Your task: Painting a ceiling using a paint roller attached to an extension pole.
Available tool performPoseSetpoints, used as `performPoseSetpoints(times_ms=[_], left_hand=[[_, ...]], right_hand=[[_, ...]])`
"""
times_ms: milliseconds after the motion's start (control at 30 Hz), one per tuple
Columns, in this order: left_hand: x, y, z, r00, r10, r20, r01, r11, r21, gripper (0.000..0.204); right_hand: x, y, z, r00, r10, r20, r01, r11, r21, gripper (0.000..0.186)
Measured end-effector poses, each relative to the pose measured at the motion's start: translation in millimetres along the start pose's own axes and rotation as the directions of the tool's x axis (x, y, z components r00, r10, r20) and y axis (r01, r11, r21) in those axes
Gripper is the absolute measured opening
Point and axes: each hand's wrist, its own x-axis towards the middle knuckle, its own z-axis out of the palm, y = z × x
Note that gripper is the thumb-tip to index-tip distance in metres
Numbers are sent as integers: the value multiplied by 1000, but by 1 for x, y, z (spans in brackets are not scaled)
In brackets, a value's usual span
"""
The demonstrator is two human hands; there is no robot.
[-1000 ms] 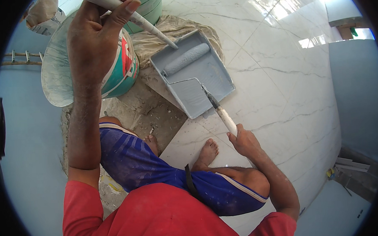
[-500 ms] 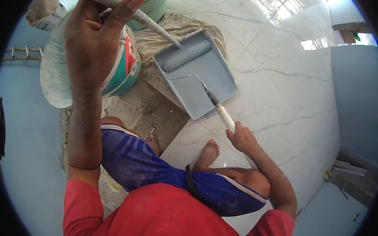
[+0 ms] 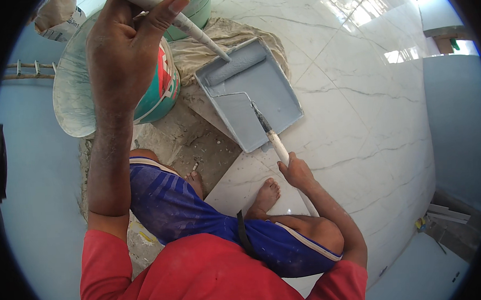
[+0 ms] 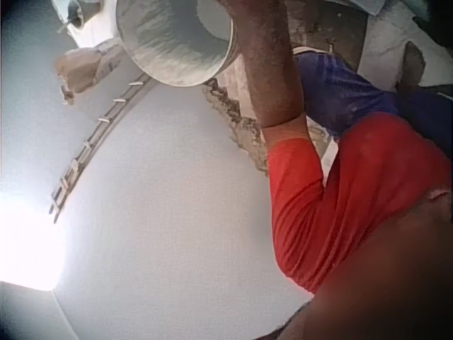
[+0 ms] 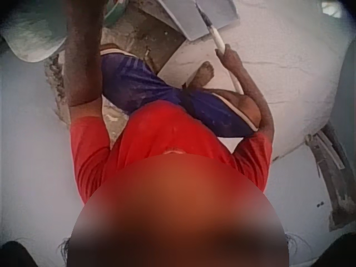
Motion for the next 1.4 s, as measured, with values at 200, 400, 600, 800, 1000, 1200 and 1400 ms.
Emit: performPoseSetpoints(times_ms=[200, 400, 600, 800, 1000, 1200, 1400], left_hand=[[-2, -1, 4, 995, 84, -56, -83, 996, 18, 21], [4, 25, 0, 999, -37, -6, 37, 992, 121, 21], [3, 1, -2, 998, 49, -36, -47, 997, 58, 21], [2, -7, -2, 989, 147, -27, -145, 988, 62, 22], [-1, -2, -3, 996, 81, -37, -79, 996, 36, 22], [1, -6, 6, 996, 77, -33, -79, 995, -58, 21], [-2, 3, 10, 999, 2, -42, -1, 1000, 17, 20]], right_hand=[[-31, -5, -27, 999, -34, -5, 34, 999, 8, 41], [-58, -5, -51, 999, 28, 40, -25, 998, -65, 39], [-53, -9, -48, 998, 27, 58, -22, 996, -86, 39], [-30, -11, -33, 998, -16, 60, 18, 999, -45, 41], [-1, -10, -16, 998, -26, 51, 27, 999, -24, 42], [4, -4, 2, 999, -24, 39, 24, 1000, 9, 43], [-17, 6, -12, 999, -43, 34, 44, 999, -23, 42]])
